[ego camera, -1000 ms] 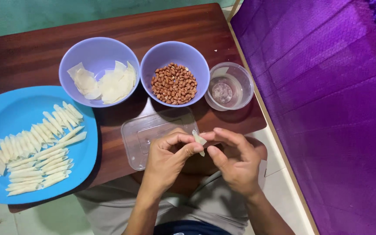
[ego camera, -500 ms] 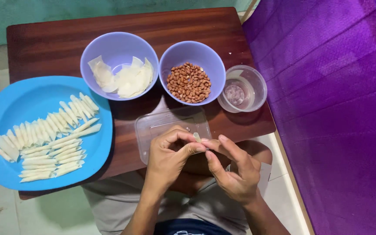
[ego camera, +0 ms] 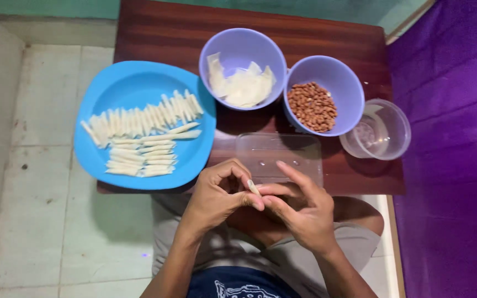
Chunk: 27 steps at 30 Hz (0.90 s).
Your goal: Wrapping individual peanuts in small squares of dough or paper to prepare snacks.
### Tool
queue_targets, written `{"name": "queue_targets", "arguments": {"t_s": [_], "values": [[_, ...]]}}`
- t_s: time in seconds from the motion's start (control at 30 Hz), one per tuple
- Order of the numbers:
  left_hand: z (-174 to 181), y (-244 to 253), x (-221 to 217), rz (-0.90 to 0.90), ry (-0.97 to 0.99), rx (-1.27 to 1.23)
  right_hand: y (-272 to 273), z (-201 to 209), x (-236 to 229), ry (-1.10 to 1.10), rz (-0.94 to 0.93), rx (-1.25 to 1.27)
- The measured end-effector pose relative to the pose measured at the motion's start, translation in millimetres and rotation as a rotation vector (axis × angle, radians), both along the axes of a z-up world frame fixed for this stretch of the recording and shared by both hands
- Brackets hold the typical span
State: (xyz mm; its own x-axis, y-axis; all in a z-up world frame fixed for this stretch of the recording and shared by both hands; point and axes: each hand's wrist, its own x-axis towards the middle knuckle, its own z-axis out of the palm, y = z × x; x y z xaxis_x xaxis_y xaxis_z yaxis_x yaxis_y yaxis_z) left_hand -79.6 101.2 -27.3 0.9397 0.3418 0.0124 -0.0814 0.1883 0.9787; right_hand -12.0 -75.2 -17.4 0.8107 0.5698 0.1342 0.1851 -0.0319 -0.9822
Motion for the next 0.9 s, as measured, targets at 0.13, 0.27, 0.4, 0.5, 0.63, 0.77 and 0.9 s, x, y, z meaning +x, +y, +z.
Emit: {"name": "queue_targets", "arguments": {"t_s": [0.13,0.27,0.4,0.5,0.63,0.77,0.9], "values": [[-28.1,17.4,-8.0,0.062,-0.165,0.008,28.9,-21.1,4.7,0.099,0.094,0.116],[-30.2,38.2,-20.3,0.153,-0.184,-0.034,62.8,-13.9,6.8,0.247,0.145,0.154],[-25.2,69.6,-37.1,0.361,-0.144,0.095,102.7,-7.4,15.5,0.155,0.241,0.127],[-11.5,90.0,-45.7,0.506,-0.034,0.279,129.7,-5.6,25.8,-0.22,0.291,-0.018],[10.8,117.1,-47.9,0.534,0.082,0.727,151.4,-20.5,38.6,-0.789,0.283,-0.189],[-2.1,137.9,-44.2,0.345,0.21,1.01,161.1,-21.2,41.8,-0.955,0.371,-0.303],[-12.6,145.4,-41.0,0.234,0.36,1.111,167.8,-18.0,44.3,-1.009,0.4,-0.335]]}}
